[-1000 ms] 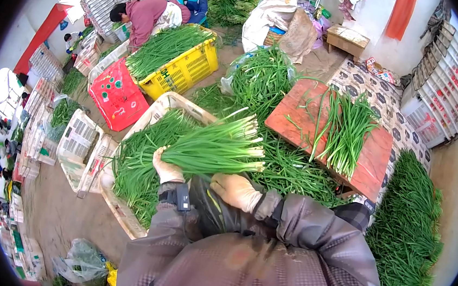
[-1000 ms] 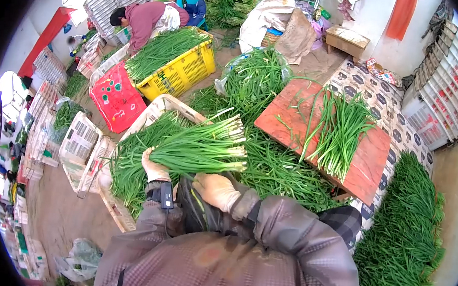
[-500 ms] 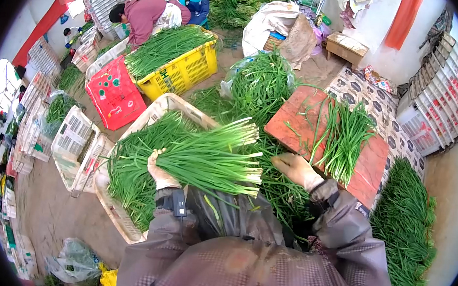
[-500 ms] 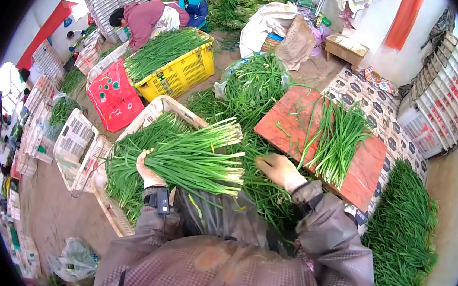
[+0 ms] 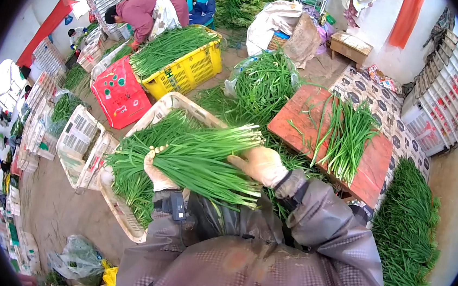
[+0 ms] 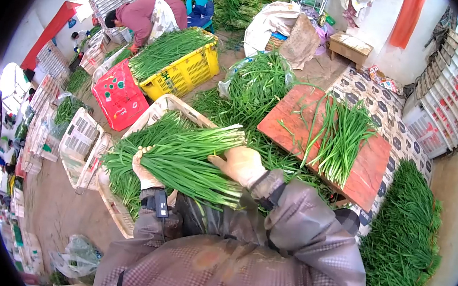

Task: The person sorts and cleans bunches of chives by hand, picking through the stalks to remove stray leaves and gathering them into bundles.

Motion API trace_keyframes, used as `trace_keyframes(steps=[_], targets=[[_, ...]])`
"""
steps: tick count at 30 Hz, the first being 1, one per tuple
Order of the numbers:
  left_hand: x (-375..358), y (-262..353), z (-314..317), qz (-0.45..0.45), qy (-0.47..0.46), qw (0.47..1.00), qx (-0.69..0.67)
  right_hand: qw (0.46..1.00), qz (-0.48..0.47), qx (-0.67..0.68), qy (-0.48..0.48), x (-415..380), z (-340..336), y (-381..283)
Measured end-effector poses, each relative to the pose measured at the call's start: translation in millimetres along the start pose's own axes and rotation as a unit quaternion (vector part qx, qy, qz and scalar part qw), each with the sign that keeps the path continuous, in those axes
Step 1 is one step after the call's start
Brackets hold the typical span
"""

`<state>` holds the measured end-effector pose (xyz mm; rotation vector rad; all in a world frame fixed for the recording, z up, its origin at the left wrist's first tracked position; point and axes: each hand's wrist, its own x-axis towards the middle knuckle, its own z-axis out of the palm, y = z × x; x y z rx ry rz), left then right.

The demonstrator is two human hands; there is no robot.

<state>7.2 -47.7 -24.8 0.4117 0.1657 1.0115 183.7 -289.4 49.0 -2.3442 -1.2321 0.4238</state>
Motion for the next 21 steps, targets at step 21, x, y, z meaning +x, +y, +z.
trace_keyframes(steps=[21], targets=[[-0.1, 18.8, -8.6, -0.028, -0.153, 0.986, -0.059, 1.000, 0.009, 0.008, -0.012, -40.4, -31.8, 81.6]])
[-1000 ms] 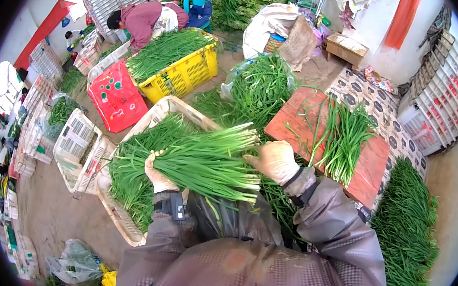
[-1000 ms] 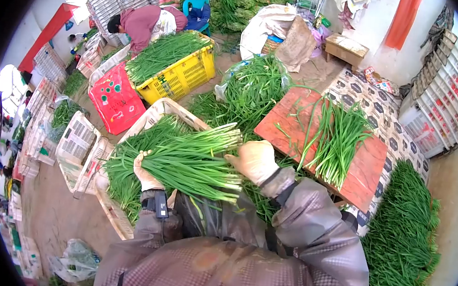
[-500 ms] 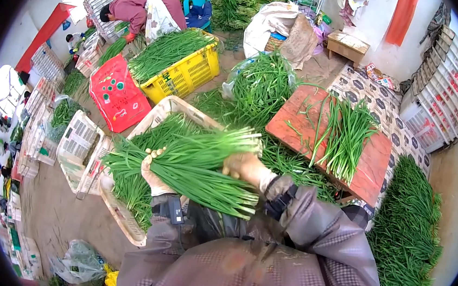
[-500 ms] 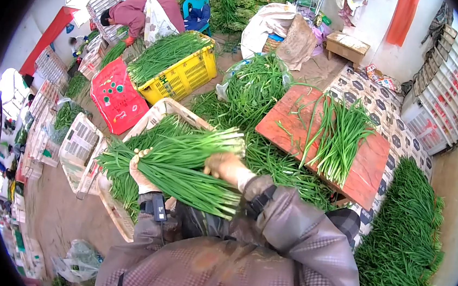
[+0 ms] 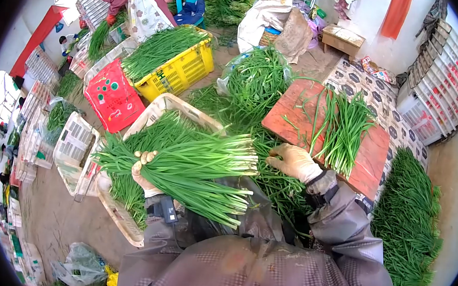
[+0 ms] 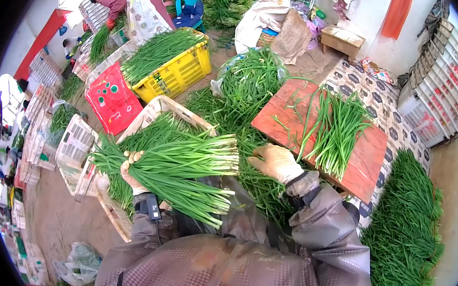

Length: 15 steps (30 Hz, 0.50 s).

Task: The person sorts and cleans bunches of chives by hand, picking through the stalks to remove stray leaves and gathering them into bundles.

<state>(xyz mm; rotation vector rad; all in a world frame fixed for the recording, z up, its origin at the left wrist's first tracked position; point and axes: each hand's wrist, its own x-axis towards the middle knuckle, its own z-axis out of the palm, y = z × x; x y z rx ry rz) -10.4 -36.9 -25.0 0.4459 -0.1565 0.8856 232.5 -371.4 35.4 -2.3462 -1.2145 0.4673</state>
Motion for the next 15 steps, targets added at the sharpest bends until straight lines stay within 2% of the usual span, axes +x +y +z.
trace_keyframes(steps=[3, 4, 5, 7, 10, 13, 15], targets=[[1.8, -3.9, -2.9, -0.002, -0.008, 1.000, -0.004, 0.975, -0.101, 0.196, 0.030, 8.6, 14.6, -19.6], [2.2, -4.2, -2.2, -0.004, -0.010, 1.000, -0.005, 0.979, -0.142, 0.145, 0.012, 15.8, 23.4, -22.3], [2.5, -3.6, -2.2, -0.004, -0.010, 1.000, -0.001, 0.985, -0.149, 0.078, 0.043, 19.0, 31.7, -26.5], [3.6, -3.8, -0.5, -0.006, -0.010, 1.000, 0.004, 0.975, -0.132, 0.040, 0.172, 19.6, 34.5, -44.7], [2.8, -1.9, -3.6, -0.006, 0.000, 1.000, 0.000, 0.930, -0.243, -0.051, 0.271, 17.4, 24.3, -55.3], [3.7, -3.1, -6.6, -0.010, 0.004, 1.000, 0.009, 0.929, -0.323, -0.064, 0.172, 28.4, 25.4, -53.6], [3.9, -3.6, -7.8, -0.012, 0.007, 1.000, 0.012, 0.921, -0.341, -0.102, 0.157, 27.0, 25.6, -56.5]])
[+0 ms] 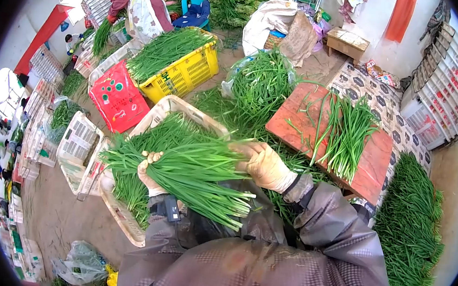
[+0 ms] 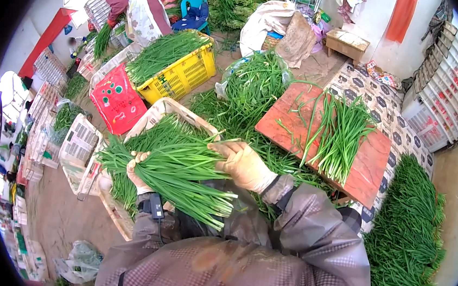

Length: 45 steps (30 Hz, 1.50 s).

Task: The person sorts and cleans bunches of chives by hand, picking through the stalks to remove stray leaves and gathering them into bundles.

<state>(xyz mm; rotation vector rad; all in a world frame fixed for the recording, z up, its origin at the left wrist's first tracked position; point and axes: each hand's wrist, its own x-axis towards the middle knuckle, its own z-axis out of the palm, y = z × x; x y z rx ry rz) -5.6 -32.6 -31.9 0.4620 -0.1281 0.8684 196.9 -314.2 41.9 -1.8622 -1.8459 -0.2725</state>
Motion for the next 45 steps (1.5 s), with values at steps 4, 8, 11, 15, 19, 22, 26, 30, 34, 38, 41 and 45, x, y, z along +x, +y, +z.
trace_keyframes(steps=[4, 8, 11, 15, 19, 22, 26, 30, 34, 38, 41, 45], targets=[[1.1, -0.4, -1.2, -0.004, 0.002, 1.000, -0.001, 0.999, -0.034, -0.014, -0.004, 7.4, 10.9, 6.6], [0.5, 0.1, -2.0, -0.002, 0.025, 1.000, -0.008, 0.994, -0.106, -0.031, 0.014, 12.6, 22.7, 10.9], [0.5, 1.6, -8.5, 0.001, 0.019, 1.000, 0.012, 0.983, -0.175, -0.056, 0.010, 14.9, 28.3, 9.1], [-1.7, 2.5, -6.6, 0.001, 0.021, 1.000, 0.011, 0.991, -0.121, -0.055, -0.002, 16.5, 25.8, 5.3], [0.7, 1.6, -2.8, 0.006, 0.015, 1.000, 0.025, 0.997, -0.075, -0.033, -0.010, 16.5, 31.5, 4.8], [1.9, -0.3, 0.0, 0.006, 0.020, 0.999, 0.034, 0.995, -0.063, -0.074, -0.030, 16.4, 38.8, 0.8], [3.5, 1.9, -5.9, 0.001, 0.038, 0.999, 0.038, 1.000, -0.011, -0.017, 0.020, 13.7, 45.8, -4.5], [2.0, 2.2, -7.2, -0.006, 0.028, 0.999, 0.026, 0.994, 0.000, 0.108, 0.022, 4.0, 9.4, -19.8], [0.3, 3.2, -10.8, -0.014, 0.010, 1.000, -0.006, 0.938, -0.071, 0.330, -0.084, -19.5, -22.8, -17.4], [-1.2, 8.8, -13.8, -0.015, -0.019, 0.998, -0.053, 0.736, 0.085, 0.531, -0.411, -50.1, -75.9, -5.3], [-4.8, 13.1, -10.8, 0.007, -0.018, 0.996, -0.085, 0.638, 0.165, 0.595, -0.461, -84.1, -84.5, 9.2], [-3.0, 19.8, -19.7, 0.011, -0.049, 0.995, -0.084, 0.836, 0.276, 0.106, -0.463, -99.5, -57.8, 35.1]])
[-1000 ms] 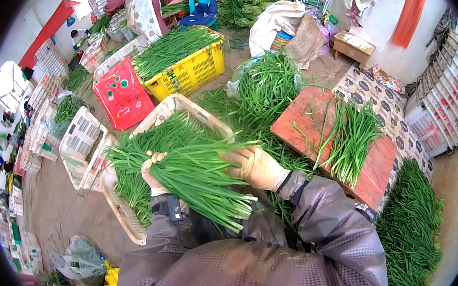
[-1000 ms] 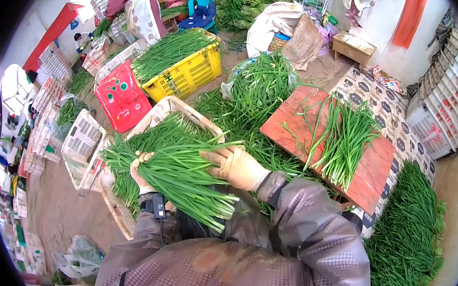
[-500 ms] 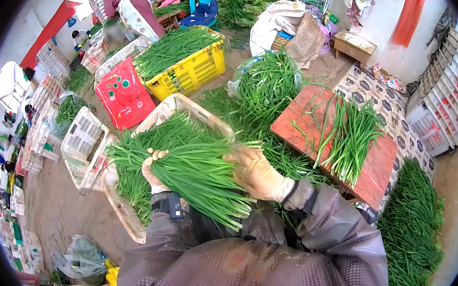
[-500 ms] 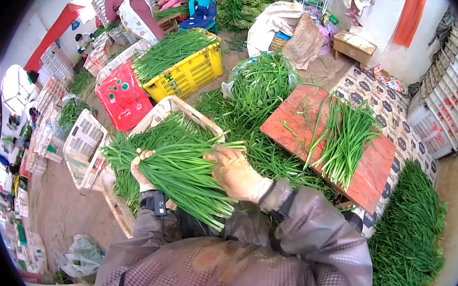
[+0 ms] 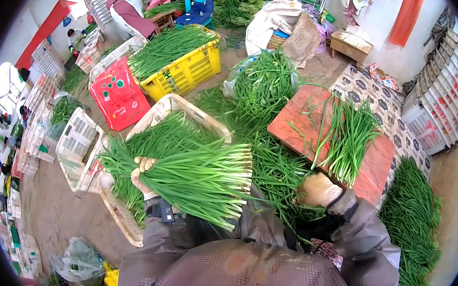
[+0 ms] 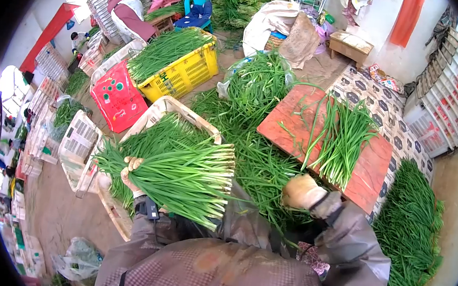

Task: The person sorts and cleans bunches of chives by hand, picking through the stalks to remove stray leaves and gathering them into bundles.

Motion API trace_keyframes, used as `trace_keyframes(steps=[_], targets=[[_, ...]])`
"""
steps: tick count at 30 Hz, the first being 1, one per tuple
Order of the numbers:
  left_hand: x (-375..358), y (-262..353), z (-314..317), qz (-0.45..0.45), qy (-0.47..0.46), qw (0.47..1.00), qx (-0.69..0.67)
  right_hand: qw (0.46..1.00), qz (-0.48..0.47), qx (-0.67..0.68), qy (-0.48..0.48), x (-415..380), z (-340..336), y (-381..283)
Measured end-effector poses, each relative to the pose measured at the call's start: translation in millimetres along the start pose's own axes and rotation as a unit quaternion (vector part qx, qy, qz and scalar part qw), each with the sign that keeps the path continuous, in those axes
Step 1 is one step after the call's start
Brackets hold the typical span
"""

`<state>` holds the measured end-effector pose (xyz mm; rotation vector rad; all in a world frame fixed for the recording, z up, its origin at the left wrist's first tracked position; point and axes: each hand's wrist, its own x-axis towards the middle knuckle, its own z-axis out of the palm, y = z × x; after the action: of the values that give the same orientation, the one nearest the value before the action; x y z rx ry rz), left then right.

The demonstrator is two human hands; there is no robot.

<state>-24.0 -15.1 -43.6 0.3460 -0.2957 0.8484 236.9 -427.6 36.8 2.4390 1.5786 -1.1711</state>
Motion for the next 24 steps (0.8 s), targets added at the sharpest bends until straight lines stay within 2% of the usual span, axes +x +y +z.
trace_keyframes(steps=[1, 2, 3, 5, 6, 8, 9, 11, 12, 13, 15, 16, 17, 18, 19, 20, 21, 22, 23, 24], targets=[[0.8, -1.4, -0.1, -0.001, -0.004, 1.000, -0.006, 0.996, 0.033, -0.043, 0.071, 21.4, 6.7, 3.9], [1.3, -2.8, 0.8, -0.002, -0.006, 1.000, -0.011, 0.978, -0.043, 0.151, 0.136, 40.8, 9.8, 3.7], [1.3, -4.1, 2.0, -0.003, -0.009, 1.000, -0.016, 0.914, -0.117, 0.337, 0.196, 58.5, 10.7, -0.8], [2.5, -6.2, 6.2, -0.005, -0.013, 1.000, -0.004, 0.902, -0.211, 0.185, 0.329, 87.9, 4.8, -20.6], [3.3, -6.6, 8.5, -0.005, -0.016, 1.000, 0.003, 0.910, -0.158, 0.270, 0.272, 101.1, -0.9, -34.9], [3.6, -6.6, 11.3, -0.007, -0.021, 1.000, 0.003, 0.893, -0.069, 0.411, 0.171, 110.3, -17.9, -60.8], [3.5, -6.2, 12.0, -0.007, -0.023, 1.000, 0.003, 0.859, -0.058, 0.489, 0.141, 116.2, -18.6, -65.6], [3.7, -4.0, 9.1, -0.007, -0.021, 1.000, 0.007, 0.748, -0.078, 0.649, 0.116, 135.4, -4.2, -68.8], [3.4, -3.2, 10.4, -0.006, -0.019, 1.000, 0.009, 0.685, -0.124, 0.704, 0.139, 140.7, 1.9, -74.5], [2.6, -2.8, 11.1, -0.004, -0.020, 1.000, 0.004, 0.673, -0.118, 0.716, 0.141, 142.7, 3.6, -80.0], [1.7, -3.9, 11.9, -0.006, -0.019, 1.000, -0.007, 0.726, -0.105, 0.668, 0.124, 157.3, 6.9, -77.8], [2.0, -4.1, 10.6, -0.007, -0.026, 1.000, -0.011, 0.692, -0.094, 0.708, 0.109, 157.8, 9.9, -78.1], [2.6, -3.3, 9.1, -0.012, -0.026, 1.000, -0.008, 0.780, -0.172, 0.563, 0.215, 156.4, 10.5, -73.7], [2.9, -1.3, 7.3, -0.015, -0.026, 1.000, -0.005, 0.832, -0.242, 0.391, 0.310, 154.7, 12.5, -63.7], [2.9, 0.9, 6.7, -0.018, -0.027, 0.999, -0.002, 0.846, -0.302, 0.201, 0.391, 148.3, 9.8, -59.8], [2.2, 2.2, 6.1, -0.013, -0.024, 1.000, 0.002, 0.821, -0.195, 0.457, 0.280, 138.9, 9.3, -55.9], [1.0, 4.0, 4.9, -0.009, -0.018, 1.000, 0.006, 0.843, -0.266, 0.208, 0.418, 153.7, 20.9, -27.5], [0.6, 5.8, 3.1, -0.005, -0.014, 1.000, 0.009, 0.826, -0.179, 0.423, 0.326, 135.4, 10.9, -23.5], [0.4, 6.3, 1.1, -0.001, -0.008, 1.000, 0.013, 0.757, -0.081, 0.612, 0.214, 116.7, 1.2, -21.3], [0.0, 5.6, 2.6, 0.000, -0.002, 1.000, 0.005, 0.731, -0.087, 0.658, 0.156, 118.7, 11.1, -6.7]])
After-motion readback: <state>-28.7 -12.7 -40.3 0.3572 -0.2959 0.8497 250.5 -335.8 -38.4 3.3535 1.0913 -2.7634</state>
